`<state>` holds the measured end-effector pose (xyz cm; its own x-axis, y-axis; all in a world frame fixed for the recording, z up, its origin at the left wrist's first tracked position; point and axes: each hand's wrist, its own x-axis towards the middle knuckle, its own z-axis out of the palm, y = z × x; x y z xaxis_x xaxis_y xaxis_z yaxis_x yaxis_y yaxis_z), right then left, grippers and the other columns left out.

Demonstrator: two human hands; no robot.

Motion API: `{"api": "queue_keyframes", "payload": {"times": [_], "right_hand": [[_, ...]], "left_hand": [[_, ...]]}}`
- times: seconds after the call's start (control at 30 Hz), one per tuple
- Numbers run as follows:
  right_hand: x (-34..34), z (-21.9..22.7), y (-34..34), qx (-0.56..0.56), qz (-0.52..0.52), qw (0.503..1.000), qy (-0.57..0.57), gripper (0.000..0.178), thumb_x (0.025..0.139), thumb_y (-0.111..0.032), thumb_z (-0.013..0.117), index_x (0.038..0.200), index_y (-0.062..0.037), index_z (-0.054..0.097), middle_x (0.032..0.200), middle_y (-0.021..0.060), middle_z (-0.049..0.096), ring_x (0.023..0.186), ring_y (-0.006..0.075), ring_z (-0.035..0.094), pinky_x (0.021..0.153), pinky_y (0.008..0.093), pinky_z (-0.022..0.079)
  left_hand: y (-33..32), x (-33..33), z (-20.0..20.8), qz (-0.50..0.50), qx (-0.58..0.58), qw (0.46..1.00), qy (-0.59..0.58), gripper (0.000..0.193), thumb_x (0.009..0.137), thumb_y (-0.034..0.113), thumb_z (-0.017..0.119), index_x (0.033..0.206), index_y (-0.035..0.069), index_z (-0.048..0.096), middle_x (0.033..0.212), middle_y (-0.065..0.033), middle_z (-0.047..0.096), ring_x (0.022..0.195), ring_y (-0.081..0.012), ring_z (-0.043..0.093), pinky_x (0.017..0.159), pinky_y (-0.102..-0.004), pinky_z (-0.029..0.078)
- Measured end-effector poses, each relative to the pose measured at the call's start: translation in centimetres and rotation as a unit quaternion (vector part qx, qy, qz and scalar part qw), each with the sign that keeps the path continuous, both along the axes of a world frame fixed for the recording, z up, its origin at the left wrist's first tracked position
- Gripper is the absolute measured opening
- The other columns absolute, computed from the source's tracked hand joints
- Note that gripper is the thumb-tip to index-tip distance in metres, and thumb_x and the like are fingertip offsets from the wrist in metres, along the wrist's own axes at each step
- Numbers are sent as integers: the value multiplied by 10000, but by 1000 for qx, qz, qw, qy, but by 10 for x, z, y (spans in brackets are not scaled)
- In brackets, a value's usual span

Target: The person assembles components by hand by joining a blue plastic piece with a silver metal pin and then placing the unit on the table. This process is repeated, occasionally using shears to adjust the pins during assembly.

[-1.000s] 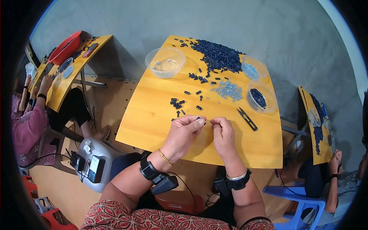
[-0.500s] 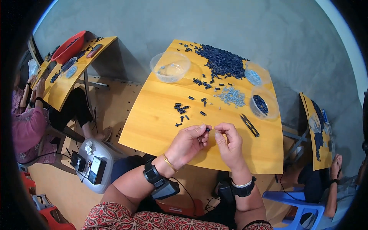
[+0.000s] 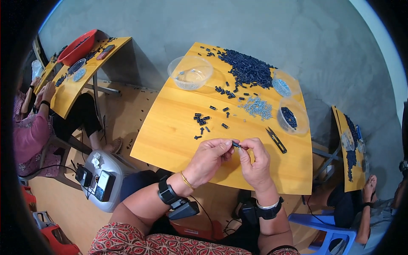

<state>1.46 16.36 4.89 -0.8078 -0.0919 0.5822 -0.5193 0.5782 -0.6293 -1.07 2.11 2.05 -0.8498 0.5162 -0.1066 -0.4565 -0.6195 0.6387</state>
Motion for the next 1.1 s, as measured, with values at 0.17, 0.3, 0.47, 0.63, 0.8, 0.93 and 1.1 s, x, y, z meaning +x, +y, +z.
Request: {"api": "queue_keyframes", "payload": {"times": [0.17, 0.3, 0.47, 0.63, 0.8, 0.93, 1.1], "right_hand": [[-2, 0, 1, 27, 9, 999, 22, 108, 755, 20, 546, 848, -8, 500, 792, 127, 525, 700, 256, 547, 627, 320, 447], [-1, -5, 5, -55, 4, 998, -32, 74, 781, -13, 544, 845, -1, 508, 768, 109, 538, 684, 215, 548, 625, 288, 442], [-1, -10, 11, -135, -4, 982, -128, 86, 816, -68, 551, 831, 10, 518, 728, 62, 554, 642, 117, 525, 599, 236, 431], [-2, -12, 9, -173, 24, 970, -167, 111, 817, -86, 567, 831, 14, 524, 722, 26, 549, 634, 66, 498, 575, 211, 420], [-3, -15, 12, -171, 18, 972, -161, 101, 811, -73, 570, 832, 15, 524, 715, 27, 551, 625, 66, 500, 571, 213, 422], [-3, -16, 12, -176, 18, 972, -157, 83, 804, -52, 566, 828, 14, 521, 723, 44, 560, 633, 87, 522, 585, 227, 436], [-3, -10, 11, -129, 20, 983, -131, 68, 785, -22, 557, 829, 12, 518, 735, 78, 557, 652, 141, 548, 603, 251, 447]], "left_hand": [[-2, 0, 4, 18, 11, 1000, 2, 194, 855, 111, 511, 986, -10, 586, 783, -32, 574, 710, -101, 515, 663, -225, 422], [-1, -1, 0, 23, 12, 1000, -6, 184, 848, 82, 516, 991, -15, 580, 788, -41, 576, 709, -109, 523, 677, -233, 439], [-2, -1, 2, 18, 19, 1000, -10, 183, 849, 73, 510, 993, -19, 576, 789, -48, 575, 708, -111, 523, 678, -240, 442], [-2, -2, 0, 21, 16, 1000, 2, 178, 847, 56, 508, 994, -14, 578, 782, -47, 579, 703, -112, 523, 674, -239, 443], [3, -1, -2, 46, -44, 997, 53, 179, 833, 34, 520, 994, -9, 587, 798, -39, 587, 694, -91, 515, 648, -217, 437], [3, -1, -2, 52, -65, 994, 74, 188, 829, 34, 526, 1000, -11, 590, 798, -27, 589, 689, -68, 502, 638, -196, 430], [-2, -2, -2, 20, -90, 992, 89, 178, 836, 55, 531, 987, -21, 584, 832, -52, 598, 715, -90, 531, 663, -206, 449]]}}
